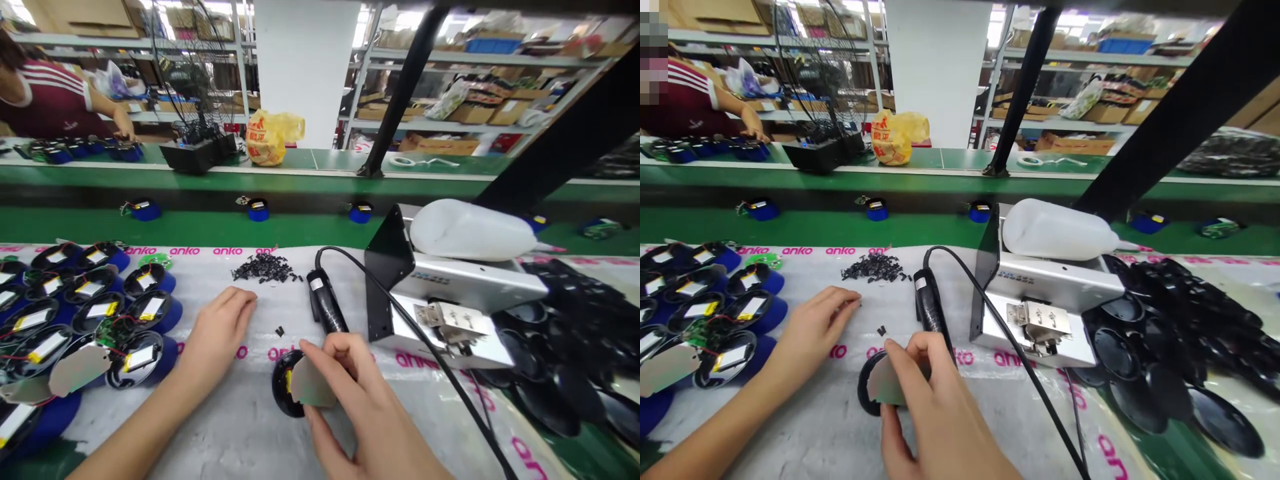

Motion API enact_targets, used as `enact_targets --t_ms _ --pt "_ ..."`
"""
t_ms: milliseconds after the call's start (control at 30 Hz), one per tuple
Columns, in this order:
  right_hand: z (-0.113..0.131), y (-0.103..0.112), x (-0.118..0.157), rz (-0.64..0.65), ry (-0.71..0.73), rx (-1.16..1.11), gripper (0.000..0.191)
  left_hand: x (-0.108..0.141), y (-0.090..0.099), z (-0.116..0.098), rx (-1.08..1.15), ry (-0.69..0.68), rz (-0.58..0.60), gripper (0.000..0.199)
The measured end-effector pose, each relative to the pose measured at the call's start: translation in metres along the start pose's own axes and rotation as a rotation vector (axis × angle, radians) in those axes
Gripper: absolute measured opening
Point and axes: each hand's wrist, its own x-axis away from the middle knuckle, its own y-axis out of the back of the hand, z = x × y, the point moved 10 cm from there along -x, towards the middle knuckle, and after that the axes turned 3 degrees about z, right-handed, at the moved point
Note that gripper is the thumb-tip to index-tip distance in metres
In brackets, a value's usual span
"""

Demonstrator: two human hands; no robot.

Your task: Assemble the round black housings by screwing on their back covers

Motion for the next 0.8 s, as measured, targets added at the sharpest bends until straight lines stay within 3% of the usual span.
enact_targets --t_ms 200,400,633,800 --pt "-0.01 -0.006 0.0 -0.018 -0.015 -0.018 0.048 -0.024 -0.013 -0.004 -0.213 0.054 0.016 0.029" --pt "-0.013 -0.012 0.006 -0.056 0.031 -0.014 0.053 -0.043 -0.02 -0.008 -0.263 0.07 -0.006 0.026" --pt "-0.011 -0.008 0.006 -0.097 0.067 0.02 0.049 -0.031 -0.008 -0.007 -0.121 0.01 -0.046 0.018" --pt "0.009 -0.002 -0.006 -0.076 0.106 0.137 0.05 -0.029 -0.001 -0.006 0.111 -0.004 -0.037 0.011"
